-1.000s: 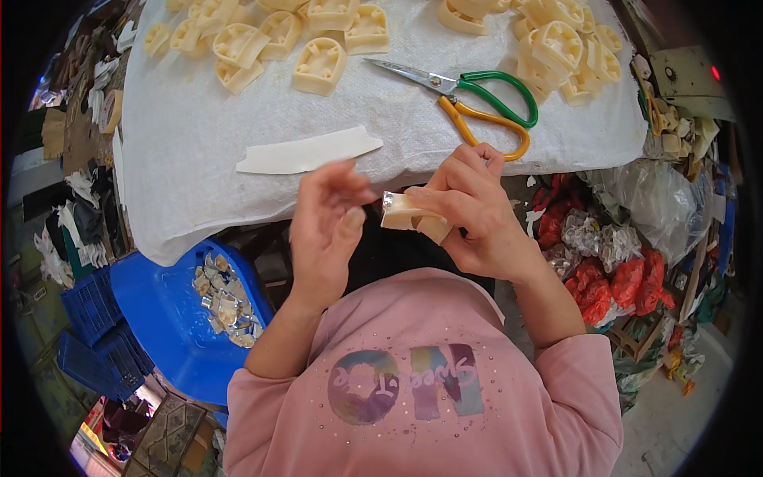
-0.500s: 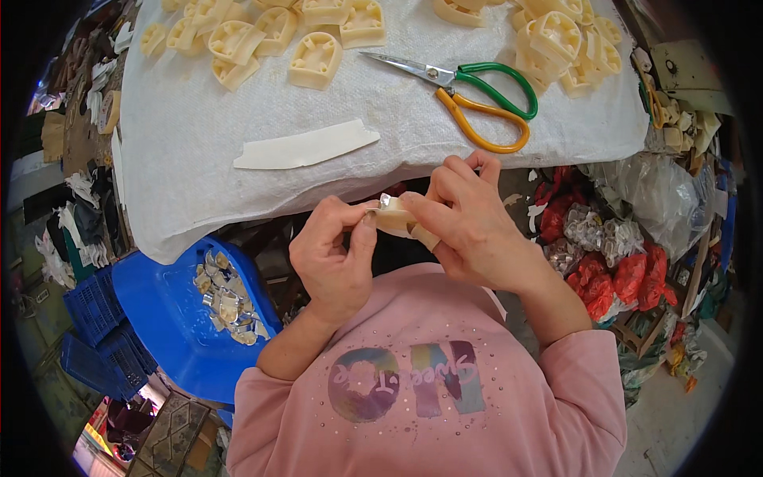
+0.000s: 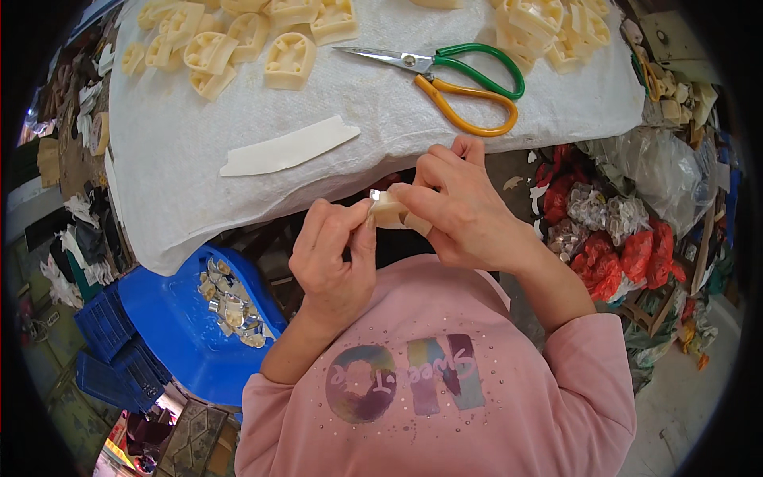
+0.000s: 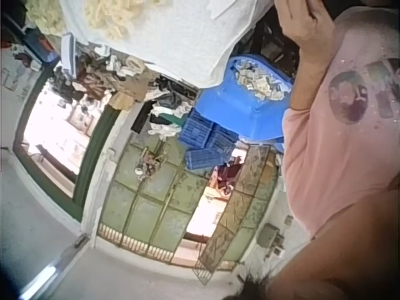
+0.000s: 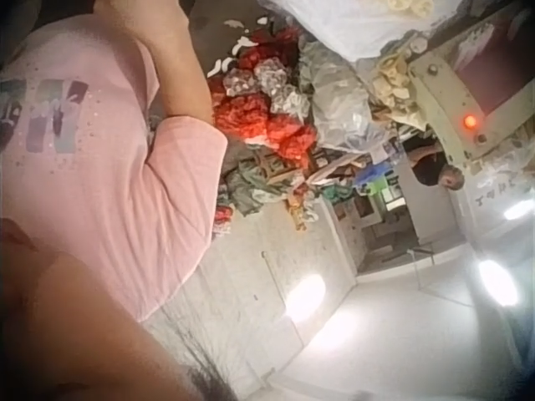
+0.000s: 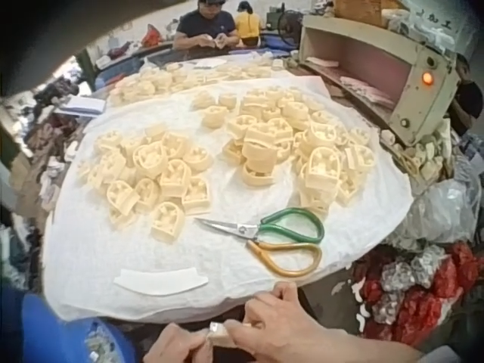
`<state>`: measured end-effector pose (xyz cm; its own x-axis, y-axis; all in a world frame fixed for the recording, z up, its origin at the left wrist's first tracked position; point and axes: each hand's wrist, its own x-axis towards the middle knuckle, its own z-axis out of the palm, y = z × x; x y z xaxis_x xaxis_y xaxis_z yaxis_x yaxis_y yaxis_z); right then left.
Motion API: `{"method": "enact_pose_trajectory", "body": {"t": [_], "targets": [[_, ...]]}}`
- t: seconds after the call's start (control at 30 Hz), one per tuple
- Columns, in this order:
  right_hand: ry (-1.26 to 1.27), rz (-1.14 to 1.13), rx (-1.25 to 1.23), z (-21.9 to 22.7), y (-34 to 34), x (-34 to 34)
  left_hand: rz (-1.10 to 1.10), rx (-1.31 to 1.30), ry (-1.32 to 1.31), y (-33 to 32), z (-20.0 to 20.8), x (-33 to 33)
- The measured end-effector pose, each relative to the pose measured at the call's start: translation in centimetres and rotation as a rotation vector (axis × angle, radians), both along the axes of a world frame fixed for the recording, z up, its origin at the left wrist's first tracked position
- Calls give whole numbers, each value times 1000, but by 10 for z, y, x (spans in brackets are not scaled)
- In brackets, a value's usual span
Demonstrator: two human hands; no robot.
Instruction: The recorder is manually assembling small plastic shoe components by hand.
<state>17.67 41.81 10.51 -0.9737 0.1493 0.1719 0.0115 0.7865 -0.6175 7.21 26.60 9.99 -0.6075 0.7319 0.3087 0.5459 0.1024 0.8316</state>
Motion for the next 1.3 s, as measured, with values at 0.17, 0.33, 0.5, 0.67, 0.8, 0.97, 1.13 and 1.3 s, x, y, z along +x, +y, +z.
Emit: {"method": "enact_pose_trajectory", "body": {"t": [0.17,0.33,0.5,0.67,0.8,0.97,1.13,1.3], "targets": [[83,-47,-81,-5,2,1,-23,80,-530,-7,-12,-8],[109,16,-150,-6,4,1,-99,198,-714,2,-18,-6],[66,52,-135,-2,2,2,-82,12,-398,-1,-9,-8],[9,99,-128,2,5,2,-171,146,48,12,-10,-11],[22,156,-136,3,8,-1,-49,64,-141,9,-7,-4],[128,65,-87,1,13,-3,52,257,-642,10,0,5],[250,120,-31,7,6,-7,-83,282,71,3,-17,-6],[231,132,43,7,9,-9,-22,261,233,6,-6,-13]]}}
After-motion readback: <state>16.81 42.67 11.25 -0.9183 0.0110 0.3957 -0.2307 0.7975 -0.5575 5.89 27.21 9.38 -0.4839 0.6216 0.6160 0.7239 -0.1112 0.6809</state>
